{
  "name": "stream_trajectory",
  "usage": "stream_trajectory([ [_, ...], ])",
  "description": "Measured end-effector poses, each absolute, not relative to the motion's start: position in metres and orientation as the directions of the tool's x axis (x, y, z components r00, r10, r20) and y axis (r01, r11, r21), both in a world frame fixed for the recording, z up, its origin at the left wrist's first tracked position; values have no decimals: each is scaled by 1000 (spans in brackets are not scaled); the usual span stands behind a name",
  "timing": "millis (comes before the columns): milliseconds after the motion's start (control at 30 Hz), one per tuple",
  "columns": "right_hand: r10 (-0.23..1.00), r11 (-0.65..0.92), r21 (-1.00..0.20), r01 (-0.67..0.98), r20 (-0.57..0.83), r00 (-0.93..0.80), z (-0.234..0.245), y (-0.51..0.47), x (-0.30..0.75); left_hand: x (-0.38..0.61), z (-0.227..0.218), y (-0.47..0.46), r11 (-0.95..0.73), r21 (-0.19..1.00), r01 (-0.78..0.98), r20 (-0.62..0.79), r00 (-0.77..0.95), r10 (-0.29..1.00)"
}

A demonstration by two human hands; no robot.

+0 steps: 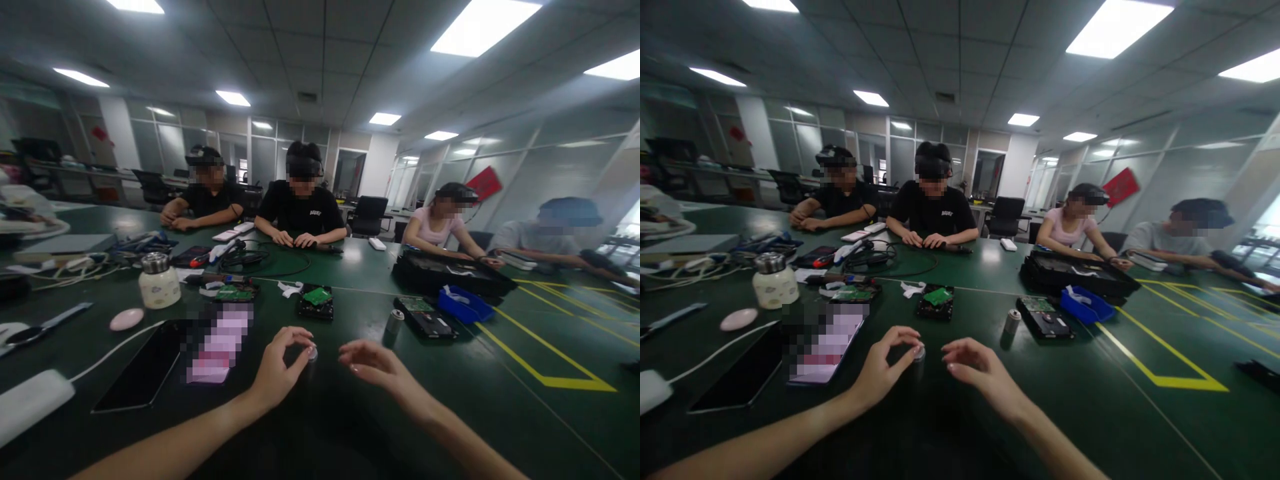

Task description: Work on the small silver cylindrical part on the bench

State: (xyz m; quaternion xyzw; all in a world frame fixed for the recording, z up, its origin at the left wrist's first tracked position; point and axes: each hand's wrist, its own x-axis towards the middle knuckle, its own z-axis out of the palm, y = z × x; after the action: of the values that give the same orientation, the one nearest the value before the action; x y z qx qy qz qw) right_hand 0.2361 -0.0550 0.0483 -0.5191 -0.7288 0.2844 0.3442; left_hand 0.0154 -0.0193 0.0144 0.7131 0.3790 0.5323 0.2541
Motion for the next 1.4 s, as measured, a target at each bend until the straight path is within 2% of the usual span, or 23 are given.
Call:
stream_trajectory([
  [100,938,329,-737,590,180,-298,36,-44,222,14,15,-22,-600,764,238,578,163,800],
  [233,902,431,-603,671,264,-343,17,-30,198,15,12,-21,-595,768,238,562,198,803],
  [400,849,529,-447,722,262,-459,8,-21,187,19,5,-12,-525,808,267,497,168,851],
  [567,851,524,-417,743,226,-473,2,-21,188,17,1,-6,-529,800,284,494,190,849],
  [800,860,508,-423,750,290,-419,6,-29,188,18,-11,-3,-536,800,269,508,170,844],
  [967,860,510,-424,748,272,-432,0,-25,187,14,-15,1,-556,780,288,540,142,830],
  [1067,869,493,-402,772,274,-412,-7,-19,186,10,-8,1,-555,775,301,571,40,820],
  [1133,862,499,-331,801,281,-421,-10,-14,187,8,-4,2,-460,803,380,498,-3,867],
  [1233,791,588,-200,784,342,-507,-11,-9,190,8,-3,9,-318,800,509,346,42,937],
  [1400,690,652,-28,758,437,-577,-1,-10,192,9,-9,17,-257,783,567,298,22,954],
])
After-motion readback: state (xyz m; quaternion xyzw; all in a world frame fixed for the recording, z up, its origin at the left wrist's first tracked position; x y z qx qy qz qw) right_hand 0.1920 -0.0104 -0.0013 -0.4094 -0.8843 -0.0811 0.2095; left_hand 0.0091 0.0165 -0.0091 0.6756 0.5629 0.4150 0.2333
